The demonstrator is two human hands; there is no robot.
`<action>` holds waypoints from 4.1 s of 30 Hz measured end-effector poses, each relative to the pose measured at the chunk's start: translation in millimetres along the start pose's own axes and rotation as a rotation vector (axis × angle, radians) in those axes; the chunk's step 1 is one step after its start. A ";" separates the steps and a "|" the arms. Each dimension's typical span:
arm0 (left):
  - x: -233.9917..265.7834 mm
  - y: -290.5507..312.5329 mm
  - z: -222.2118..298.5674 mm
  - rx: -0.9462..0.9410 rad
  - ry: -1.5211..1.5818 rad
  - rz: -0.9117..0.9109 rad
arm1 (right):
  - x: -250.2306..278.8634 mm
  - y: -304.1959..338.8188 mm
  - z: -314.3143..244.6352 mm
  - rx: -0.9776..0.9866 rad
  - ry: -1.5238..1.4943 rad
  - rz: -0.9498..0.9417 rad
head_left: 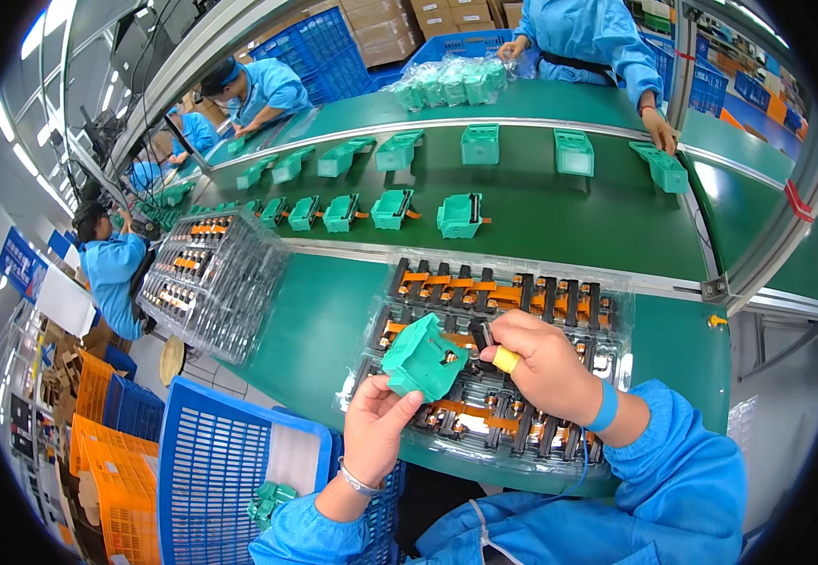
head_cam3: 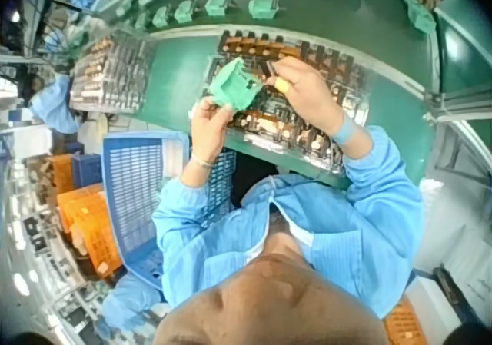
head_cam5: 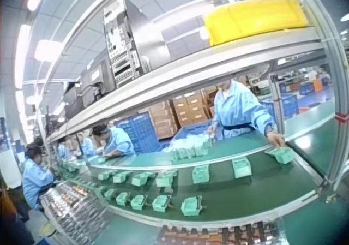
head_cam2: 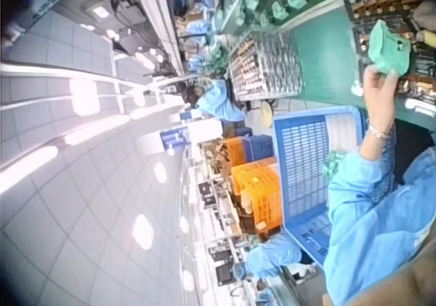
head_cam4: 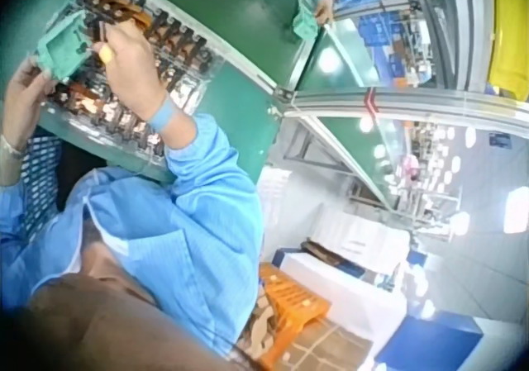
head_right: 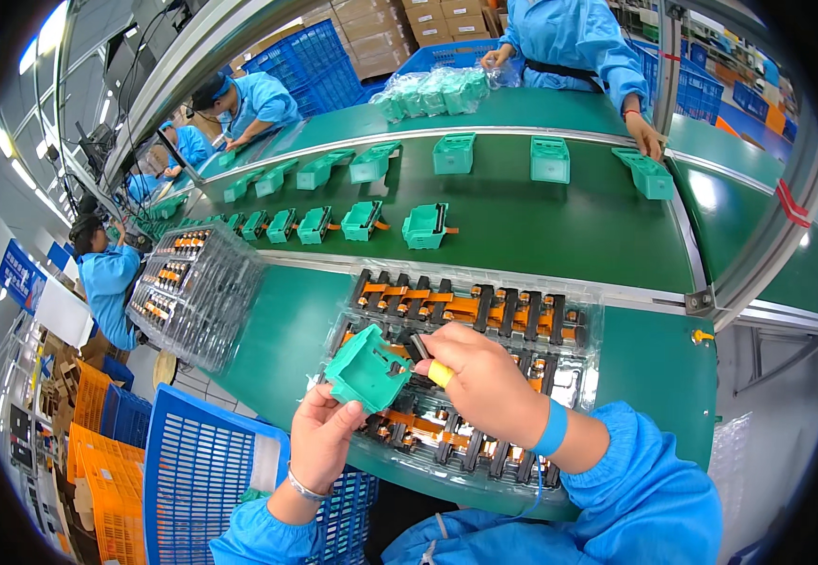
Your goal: The person assembles electronic components into green plastic cases by hand, taking components from a plastic tray and a blue bin and inserting them into the cases.
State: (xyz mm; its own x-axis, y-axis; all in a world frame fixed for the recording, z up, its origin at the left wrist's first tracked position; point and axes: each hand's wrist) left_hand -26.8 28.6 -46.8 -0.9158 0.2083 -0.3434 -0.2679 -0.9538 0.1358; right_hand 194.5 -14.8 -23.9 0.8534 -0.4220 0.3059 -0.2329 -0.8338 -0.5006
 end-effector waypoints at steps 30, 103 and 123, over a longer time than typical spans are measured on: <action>-11.9 14.4 0.2 -0.001 -0.017 -0.119 | -7.1 8.3 21.4 -0.383 -0.336 -0.189; 456.1 261.9 -125.9 0.601 -1.278 0.754 | 124.0 -10.6 57.7 -0.428 -0.173 0.143; 471.6 295.3 -132.5 0.343 -1.291 0.961 | 94.2 25.8 37.5 -0.491 -0.237 0.094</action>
State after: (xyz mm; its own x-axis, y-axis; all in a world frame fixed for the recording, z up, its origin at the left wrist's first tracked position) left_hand -498.2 -183.5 -291.8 -0.3568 -0.1965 0.9133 0.6224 -0.7790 0.0755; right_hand 286.3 -62.7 -38.3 0.8869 -0.4581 0.0592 -0.4547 -0.8884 -0.0627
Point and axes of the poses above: each hand's wrist, its own y-axis away from the middle knuckle, its own x-axis out of the back of the hand, z = x × y, and after that the axes turned 10 degrees about z, right-handed
